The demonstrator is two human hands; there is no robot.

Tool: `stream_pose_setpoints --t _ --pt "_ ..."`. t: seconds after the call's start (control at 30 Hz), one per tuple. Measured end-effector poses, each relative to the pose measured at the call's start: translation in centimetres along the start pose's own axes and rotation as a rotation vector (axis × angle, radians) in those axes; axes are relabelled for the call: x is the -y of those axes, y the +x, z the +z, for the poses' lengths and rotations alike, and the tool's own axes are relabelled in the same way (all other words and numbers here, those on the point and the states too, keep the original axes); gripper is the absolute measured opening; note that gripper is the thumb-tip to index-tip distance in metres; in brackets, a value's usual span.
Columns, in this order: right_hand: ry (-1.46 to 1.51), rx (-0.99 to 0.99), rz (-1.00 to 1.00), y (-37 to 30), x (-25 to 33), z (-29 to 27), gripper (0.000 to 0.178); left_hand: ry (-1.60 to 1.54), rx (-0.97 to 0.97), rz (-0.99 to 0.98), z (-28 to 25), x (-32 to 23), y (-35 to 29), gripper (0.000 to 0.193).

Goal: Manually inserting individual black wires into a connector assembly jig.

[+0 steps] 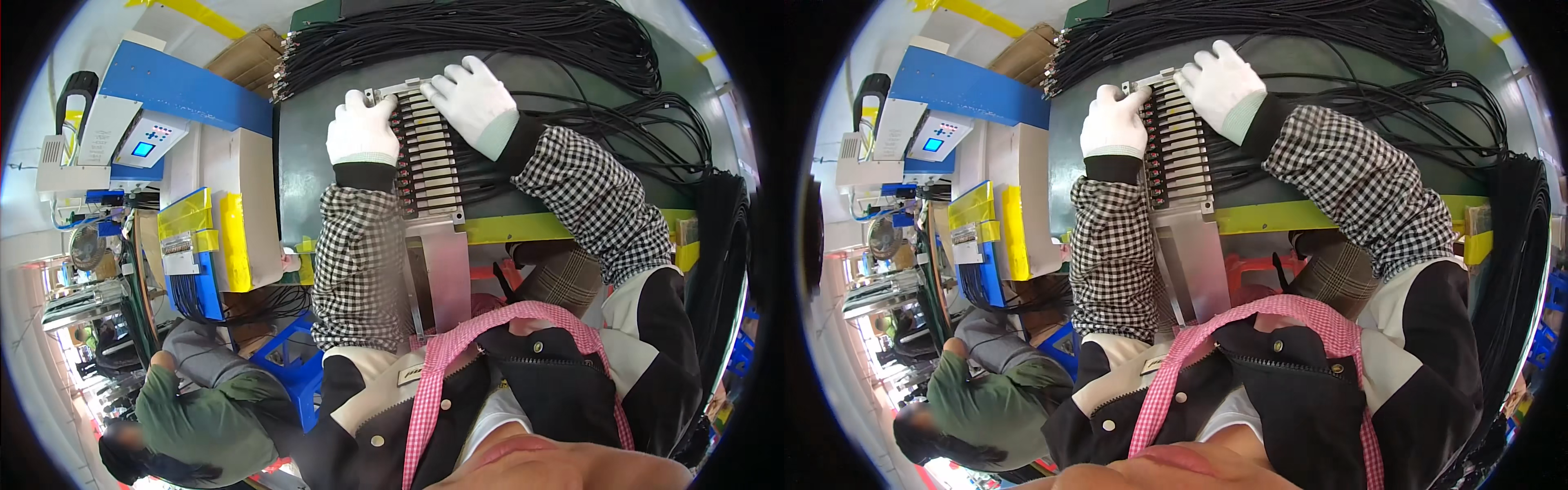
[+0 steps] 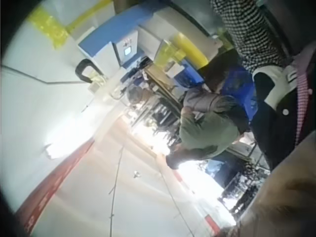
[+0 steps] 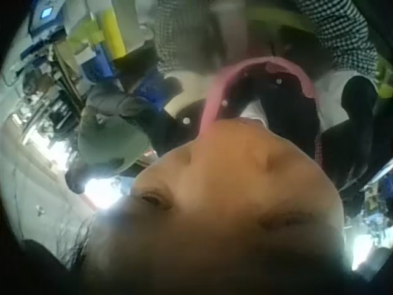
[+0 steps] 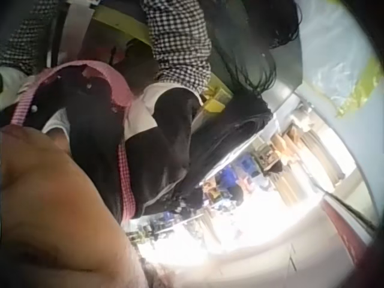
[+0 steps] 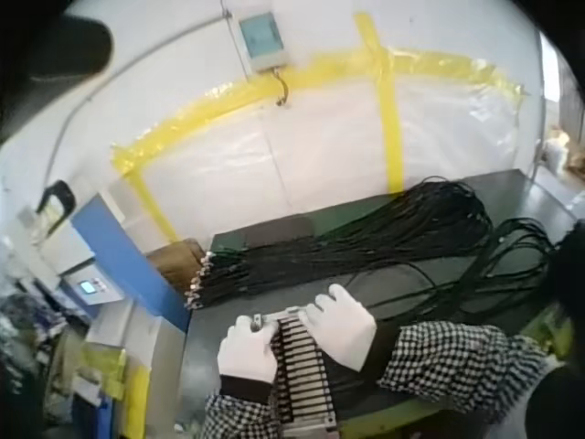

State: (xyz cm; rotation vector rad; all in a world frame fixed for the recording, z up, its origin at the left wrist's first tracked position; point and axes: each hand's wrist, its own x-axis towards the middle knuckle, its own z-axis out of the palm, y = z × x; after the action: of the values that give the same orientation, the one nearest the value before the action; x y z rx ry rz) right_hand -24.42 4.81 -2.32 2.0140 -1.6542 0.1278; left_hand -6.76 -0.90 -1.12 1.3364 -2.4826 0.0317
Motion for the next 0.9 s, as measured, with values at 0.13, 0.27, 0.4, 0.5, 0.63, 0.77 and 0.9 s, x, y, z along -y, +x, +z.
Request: stream_pose_setpoints --t 0.13,0.27,0.4,0.5,0.63,0.77,0.9 --pt "-0.002 0.123 -0.006 0.9 0.8 -0.6 0.038 0.4 -0.004 0.094 0.4 -1.2 -0.9 0.035" --pt "0.177 -0.189 0.029 0.0 -0.7 0.6 0.038 -0.223 -0.09 -0.006 0.0 2.6 -2.3 0.038" --pt "0.292 -0.357 0.123 -0.7 -2.8 1.0 0.039 -0.533 -0.227 -0.003 -2.9 2.7 -8.7 0.041" --pt "0.383 -0.435 0.18 -0.6 -2.5 0.8 0.039 -0.404 -0.087 0.275 -6.5 0.9 -17.7 0.052" --pt "0.355 -0.303 0.196 -0.7 -1.9 2.1 0.037 -0.123 0.144 0.378 -5.4 -2.2 -26.4 0.068" --pt "0.667 -0.414 -0.11 -0.8 -1.9 1.1 0.02 0.051 0.097 0.376 -3.1 -1.6 -28.0 0.054" --pt "0.959 -0.167 -0.331 -3.9 -1.9 -0.5 0.02 -0.027 -0.053 0.417 -3.7 -0.8 -27.9 0.042"
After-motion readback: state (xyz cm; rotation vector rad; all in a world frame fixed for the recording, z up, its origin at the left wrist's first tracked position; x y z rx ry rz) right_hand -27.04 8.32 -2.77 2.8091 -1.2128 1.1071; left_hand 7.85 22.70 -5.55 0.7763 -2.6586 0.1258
